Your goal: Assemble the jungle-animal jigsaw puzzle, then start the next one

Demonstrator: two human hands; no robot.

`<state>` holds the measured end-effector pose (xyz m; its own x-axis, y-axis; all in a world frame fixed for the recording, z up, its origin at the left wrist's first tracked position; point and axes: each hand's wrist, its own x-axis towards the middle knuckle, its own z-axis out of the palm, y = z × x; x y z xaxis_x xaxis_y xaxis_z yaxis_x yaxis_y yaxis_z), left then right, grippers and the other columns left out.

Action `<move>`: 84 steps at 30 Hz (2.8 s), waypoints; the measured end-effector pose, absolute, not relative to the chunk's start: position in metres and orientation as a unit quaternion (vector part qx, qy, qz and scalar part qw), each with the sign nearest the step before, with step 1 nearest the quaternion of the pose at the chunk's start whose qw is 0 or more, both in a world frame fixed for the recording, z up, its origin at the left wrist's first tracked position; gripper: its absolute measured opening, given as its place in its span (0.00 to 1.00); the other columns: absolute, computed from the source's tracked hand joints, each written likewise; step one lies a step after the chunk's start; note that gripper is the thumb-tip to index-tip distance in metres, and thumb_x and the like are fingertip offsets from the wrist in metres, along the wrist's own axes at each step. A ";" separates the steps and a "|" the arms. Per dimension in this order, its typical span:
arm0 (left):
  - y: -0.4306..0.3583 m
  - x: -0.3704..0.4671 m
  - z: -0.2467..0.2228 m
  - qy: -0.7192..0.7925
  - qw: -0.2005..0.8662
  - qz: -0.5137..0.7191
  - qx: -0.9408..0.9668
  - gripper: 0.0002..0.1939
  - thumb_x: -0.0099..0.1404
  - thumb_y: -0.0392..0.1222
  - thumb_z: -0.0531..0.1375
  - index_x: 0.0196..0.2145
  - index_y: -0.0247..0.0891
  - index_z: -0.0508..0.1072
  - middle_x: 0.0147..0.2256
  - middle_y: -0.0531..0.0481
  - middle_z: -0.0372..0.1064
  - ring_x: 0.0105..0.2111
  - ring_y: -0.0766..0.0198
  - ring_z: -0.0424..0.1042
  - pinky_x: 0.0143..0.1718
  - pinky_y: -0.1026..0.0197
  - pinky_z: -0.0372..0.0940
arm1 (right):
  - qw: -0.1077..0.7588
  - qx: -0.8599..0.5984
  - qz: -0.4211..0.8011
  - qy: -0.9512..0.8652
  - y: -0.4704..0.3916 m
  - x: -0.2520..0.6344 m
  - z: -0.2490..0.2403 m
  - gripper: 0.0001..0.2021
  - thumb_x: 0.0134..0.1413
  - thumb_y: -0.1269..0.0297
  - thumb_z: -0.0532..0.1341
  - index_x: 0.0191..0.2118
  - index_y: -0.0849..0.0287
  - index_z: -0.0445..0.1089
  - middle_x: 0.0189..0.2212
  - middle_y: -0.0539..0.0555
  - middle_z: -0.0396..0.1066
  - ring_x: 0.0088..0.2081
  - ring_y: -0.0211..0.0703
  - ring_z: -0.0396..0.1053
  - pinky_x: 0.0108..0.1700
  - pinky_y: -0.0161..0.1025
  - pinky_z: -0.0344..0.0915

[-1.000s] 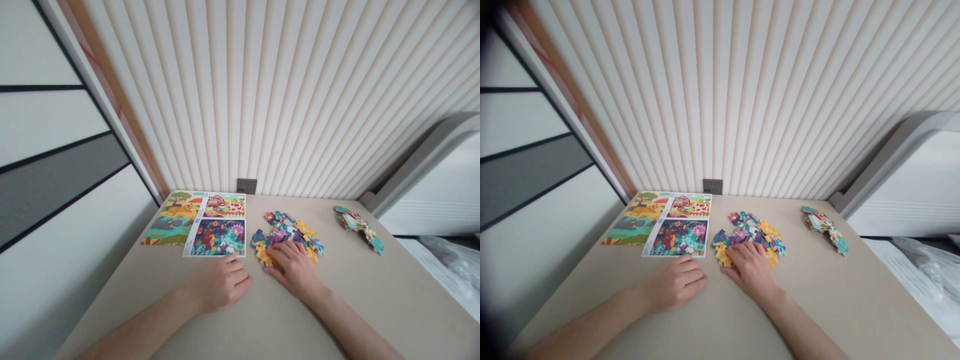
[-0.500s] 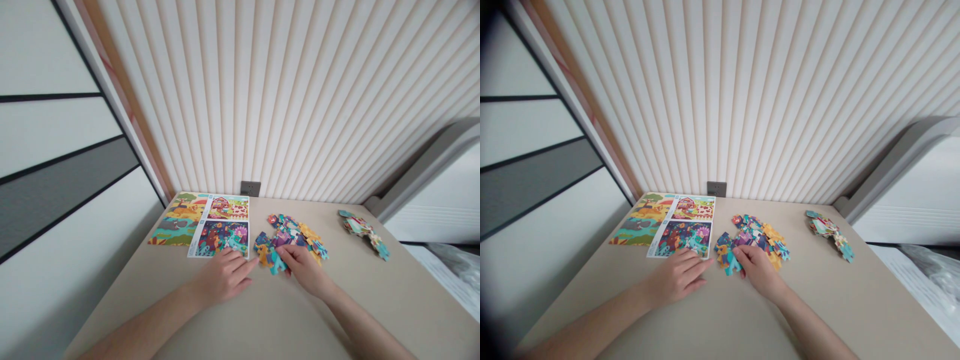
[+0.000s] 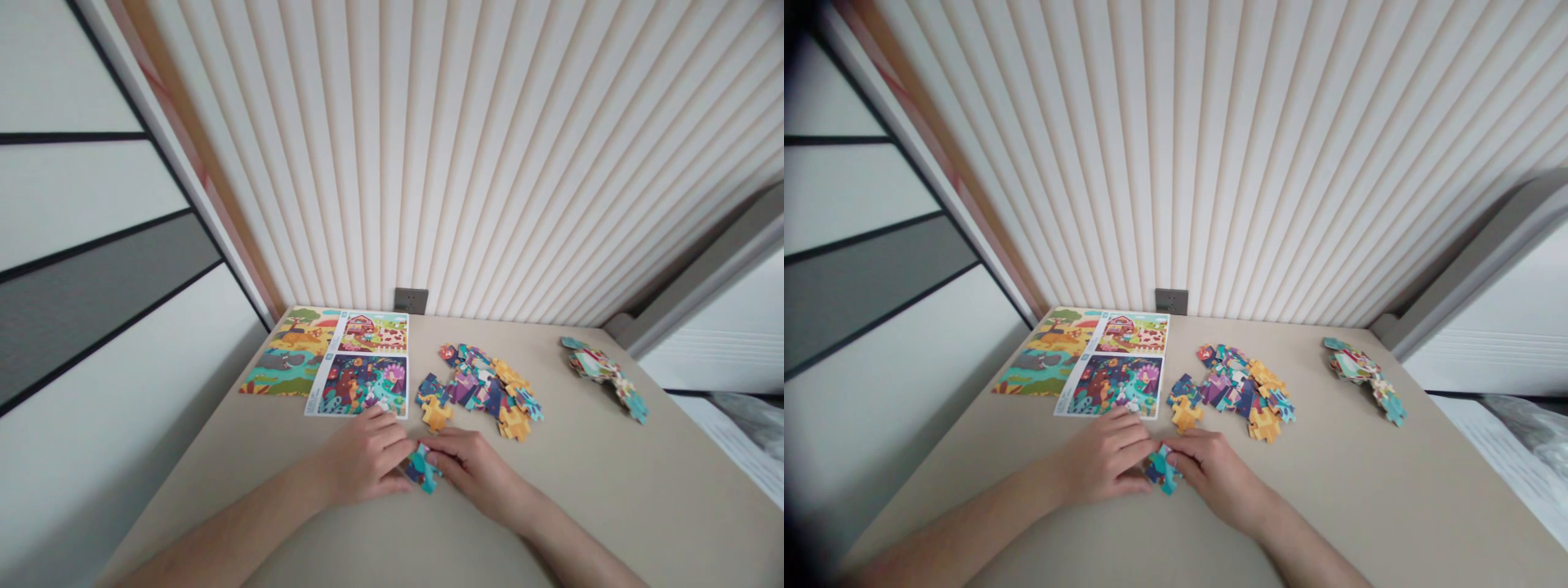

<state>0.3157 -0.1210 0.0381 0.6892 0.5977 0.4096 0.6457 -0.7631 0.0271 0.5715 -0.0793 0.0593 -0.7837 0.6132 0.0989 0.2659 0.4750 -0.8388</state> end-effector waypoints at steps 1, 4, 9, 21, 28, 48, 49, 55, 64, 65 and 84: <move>-0.121 0.316 0.037 -0.337 0.064 -0.198 -0.918 0.21 0.72 0.60 0.62 0.45 0.37 0.74 0.36 0.47 0.73 0.39 0.56 0.71 0.47 0.51 0.62 | 0.195 -0.261 0.432 -0.841 -0.080 0.571 0.058 0.19 0.76 0.52 0.54 0.42 0.54 0.80 0.34 0.52 0.77 0.35 0.42 0.72 0.41 0.37 0.69; -0.120 0.317 0.036 -0.339 0.079 -0.193 -0.917 0.19 0.73 0.58 0.63 0.41 0.38 0.73 0.35 0.48 0.72 0.37 0.56 0.70 0.45 0.52 0.60 | 0.218 -0.266 0.386 -0.856 -0.078 0.572 0.050 0.15 0.76 0.56 0.55 0.45 0.53 0.79 0.35 0.52 0.77 0.37 0.42 0.74 0.42 0.37 0.70; -0.118 0.314 0.037 -0.353 0.088 -0.210 -0.907 0.21 0.71 0.61 0.64 0.36 0.38 0.72 0.33 0.49 0.71 0.37 0.56 0.69 0.42 0.53 0.60 | 0.277 -0.354 0.149 -0.881 -0.066 0.578 0.035 0.15 0.71 0.58 0.61 0.58 0.53 0.75 0.50 0.60 0.76 0.49 0.52 0.75 0.53 0.49 0.73; -0.115 0.309 0.039 -0.371 0.086 -0.194 -0.904 0.21 0.72 0.60 0.63 0.38 0.38 0.73 0.34 0.49 0.72 0.37 0.56 0.70 0.42 0.52 0.59 | 0.238 -0.389 0.028 -0.890 -0.056 0.585 0.042 0.24 0.68 0.57 0.64 0.66 0.53 0.68 0.55 0.60 0.75 0.54 0.55 0.72 0.57 0.52 0.68; -0.115 0.309 0.038 -0.374 0.082 -0.195 -0.903 0.20 0.72 0.59 0.64 0.41 0.38 0.74 0.36 0.48 0.74 0.39 0.54 0.71 0.43 0.51 0.60 | 0.268 -0.517 -0.115 -0.805 -0.018 0.621 0.048 0.21 0.71 0.53 0.59 0.63 0.56 0.71 0.54 0.62 0.75 0.52 0.59 0.70 0.52 0.53 0.64; -0.114 0.309 0.040 -0.390 0.078 -0.178 -0.900 0.19 0.70 0.59 0.66 0.39 0.39 0.74 0.37 0.48 0.74 0.40 0.55 0.72 0.44 0.52 0.61 | 0.203 -0.375 -0.023 -0.904 -0.048 0.565 0.041 0.14 0.71 0.57 0.62 0.57 0.51 0.75 0.54 0.57 0.77 0.58 0.54 0.68 0.62 0.54 0.55; -0.113 0.309 0.040 -0.389 0.078 -0.177 -0.901 0.20 0.70 0.59 0.66 0.39 0.39 0.74 0.36 0.48 0.74 0.40 0.55 0.72 0.44 0.52 0.60 | 0.201 -0.380 -0.022 -0.903 -0.049 0.567 0.041 0.14 0.71 0.57 0.62 0.57 0.50 0.75 0.52 0.57 0.78 0.56 0.54 0.68 0.60 0.53 0.55; -0.114 0.308 0.037 -0.376 0.076 -0.163 -0.909 0.21 0.70 0.61 0.65 0.38 0.39 0.73 0.35 0.49 0.73 0.39 0.55 0.71 0.43 0.52 0.59 | 0.194 -0.407 -0.008 -0.893 -0.056 0.573 0.046 0.18 0.67 0.51 0.67 0.58 0.50 0.75 0.44 0.56 0.78 0.49 0.53 0.71 0.54 0.50 0.59; -0.114 0.309 0.040 -0.378 0.078 -0.167 -0.907 0.20 0.70 0.60 0.66 0.39 0.39 0.74 0.35 0.49 0.74 0.38 0.56 0.71 0.42 0.52 0.58 | 0.274 -0.428 -0.021 -0.861 -0.043 0.598 0.051 0.17 0.72 0.52 0.62 0.59 0.51 0.75 0.49 0.58 0.78 0.50 0.54 0.71 0.52 0.50 0.62; -0.114 0.310 0.040 -0.379 0.081 -0.165 -0.907 0.20 0.70 0.60 0.66 0.39 0.39 0.74 0.36 0.49 0.74 0.38 0.55 0.71 0.42 0.52 0.58 | 0.282 -0.433 -0.022 -0.856 -0.040 0.602 0.051 0.17 0.72 0.52 0.61 0.59 0.51 0.75 0.49 0.58 0.78 0.50 0.54 0.71 0.52 0.50 0.62; -0.125 0.317 0.043 -0.297 0.090 -0.134 -0.941 0.28 0.66 0.70 0.64 0.34 0.40 0.73 0.30 0.50 0.73 0.33 0.57 0.69 0.41 0.51 0.58 | 0.222 -0.380 0.053 -0.897 -0.067 0.588 0.049 0.15 0.67 0.48 0.66 0.49 0.51 0.79 0.38 0.55 0.80 0.42 0.49 0.76 0.48 0.45 0.64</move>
